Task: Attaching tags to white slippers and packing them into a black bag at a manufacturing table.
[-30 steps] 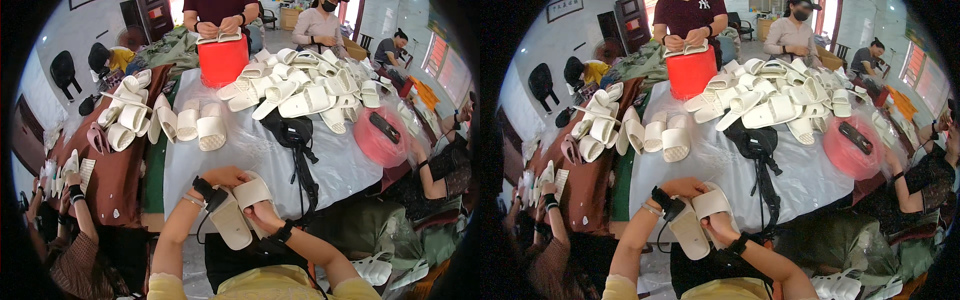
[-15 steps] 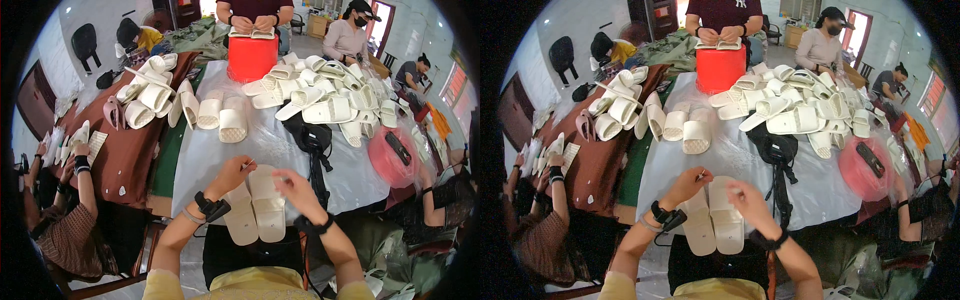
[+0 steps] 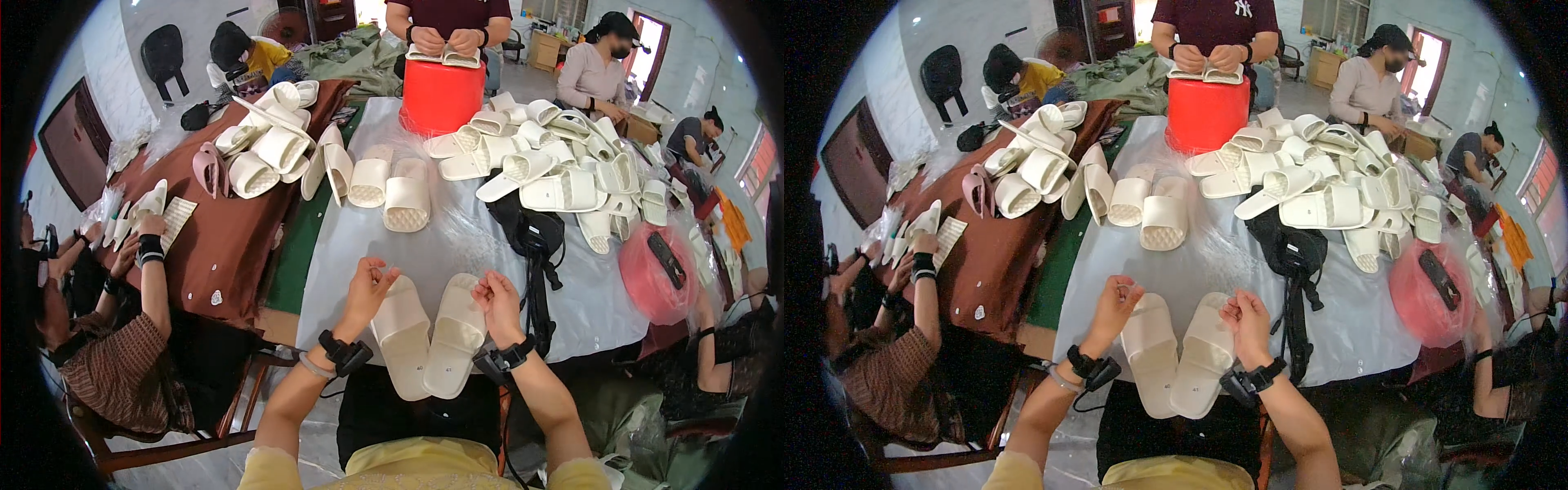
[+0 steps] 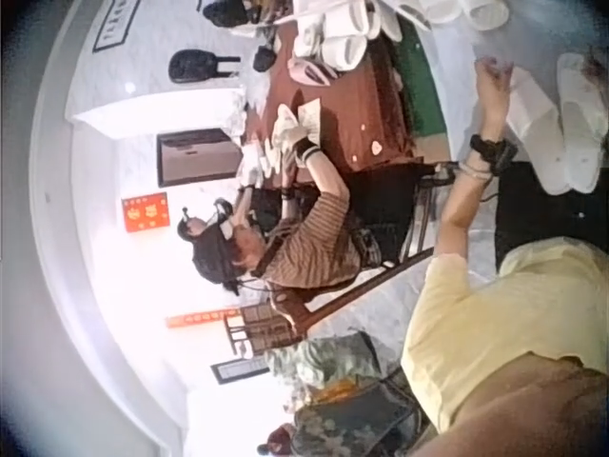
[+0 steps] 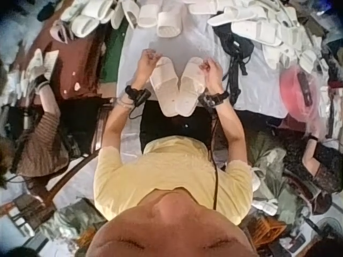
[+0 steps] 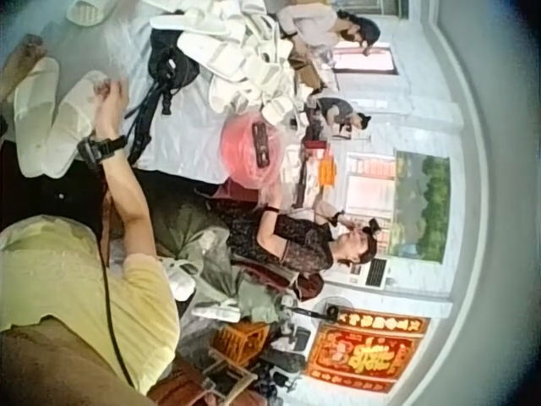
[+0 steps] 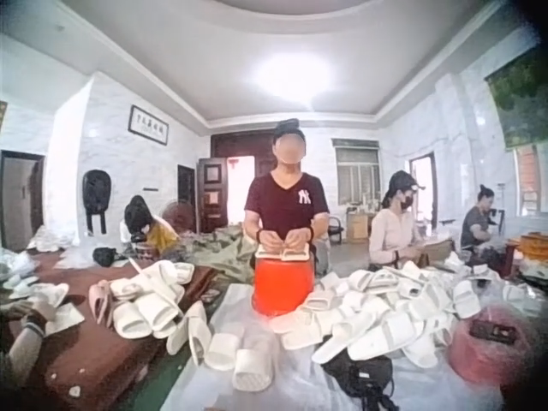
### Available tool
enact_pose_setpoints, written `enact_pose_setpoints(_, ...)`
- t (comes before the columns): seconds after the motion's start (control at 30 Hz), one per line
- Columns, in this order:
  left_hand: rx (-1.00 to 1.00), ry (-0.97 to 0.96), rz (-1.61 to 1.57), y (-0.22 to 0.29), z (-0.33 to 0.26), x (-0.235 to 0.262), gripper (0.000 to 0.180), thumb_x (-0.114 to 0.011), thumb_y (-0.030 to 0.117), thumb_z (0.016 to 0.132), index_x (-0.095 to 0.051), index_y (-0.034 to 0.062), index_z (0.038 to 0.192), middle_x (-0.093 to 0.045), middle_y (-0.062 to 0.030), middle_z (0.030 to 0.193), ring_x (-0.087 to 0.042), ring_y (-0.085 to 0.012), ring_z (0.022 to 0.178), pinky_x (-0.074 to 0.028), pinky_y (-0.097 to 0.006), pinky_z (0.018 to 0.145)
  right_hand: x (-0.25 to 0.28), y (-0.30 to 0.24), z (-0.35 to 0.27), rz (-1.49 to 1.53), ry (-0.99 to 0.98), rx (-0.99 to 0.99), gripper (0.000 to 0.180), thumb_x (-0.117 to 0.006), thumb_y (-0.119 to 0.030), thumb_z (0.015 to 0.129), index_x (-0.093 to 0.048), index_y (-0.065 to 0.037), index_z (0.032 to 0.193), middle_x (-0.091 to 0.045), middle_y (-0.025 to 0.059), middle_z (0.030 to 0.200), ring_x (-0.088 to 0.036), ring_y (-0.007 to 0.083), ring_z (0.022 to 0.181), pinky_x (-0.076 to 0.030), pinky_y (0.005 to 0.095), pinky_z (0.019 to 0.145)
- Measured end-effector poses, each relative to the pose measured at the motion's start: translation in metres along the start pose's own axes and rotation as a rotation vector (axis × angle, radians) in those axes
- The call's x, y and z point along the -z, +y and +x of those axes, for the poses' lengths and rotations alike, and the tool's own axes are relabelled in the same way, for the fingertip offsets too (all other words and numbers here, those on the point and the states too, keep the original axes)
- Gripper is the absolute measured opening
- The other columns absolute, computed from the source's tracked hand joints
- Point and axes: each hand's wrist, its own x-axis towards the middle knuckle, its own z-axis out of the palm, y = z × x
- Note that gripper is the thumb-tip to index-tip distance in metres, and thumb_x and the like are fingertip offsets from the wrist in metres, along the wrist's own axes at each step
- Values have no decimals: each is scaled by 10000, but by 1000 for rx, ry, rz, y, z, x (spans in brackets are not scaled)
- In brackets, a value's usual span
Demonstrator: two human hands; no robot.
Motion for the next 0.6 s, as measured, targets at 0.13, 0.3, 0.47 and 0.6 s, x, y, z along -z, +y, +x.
enact_pose_setpoints(0.13, 84, -170, 273, 23, 5, -14, 335, -623, 315, 833, -486, 32, 949, -530, -81, 666, -513, -204, 574, -425, -317, 540, -13, -13, -9, -295, -122, -87, 171, -560, -189, 881, -565, -36, 957, -543, 7, 746, -518, 93, 599, -436, 218, 551)
enact_pose_setpoints(0.3, 26, -336, 455, 34, 10, -33, 280, -579, 300, 843, -504, 52, 949, -604, -129, 775, -591, -330, 722, -447, -420, 603, -39, -20, 9, -756, -429, 119, 261, -564, -223, 879, -589, -2, 1015, -594, 25, 756, -535, 75, 614, -415, 212, 538)
enact_pose_setpoints(0.47, -138, -295, 576, 16, -3, -43, 187, -552, 253, 848, -525, 81, 916, -609, -136, 788, -590, -340, 720, -463, -420, 612, -22, 17, 17, -701, -430, 162, 269, -581, -253, 873, -647, -15, 981, -621, 39, 721, -551, 96, 601, -420, 222, 545)
enact_pose_setpoints(0.6, -156, -241, 640, 22, -12, -43, 153, -546, 242, 846, -538, 95, 888, -622, -120, 754, -608, -332, 689, -470, -426, 585, -29, 15, 2, -875, -456, 253, 236, -590, -206, 869, -647, -10, 987, -633, 29, 770, -543, 73, 629, -431, 207, 568)
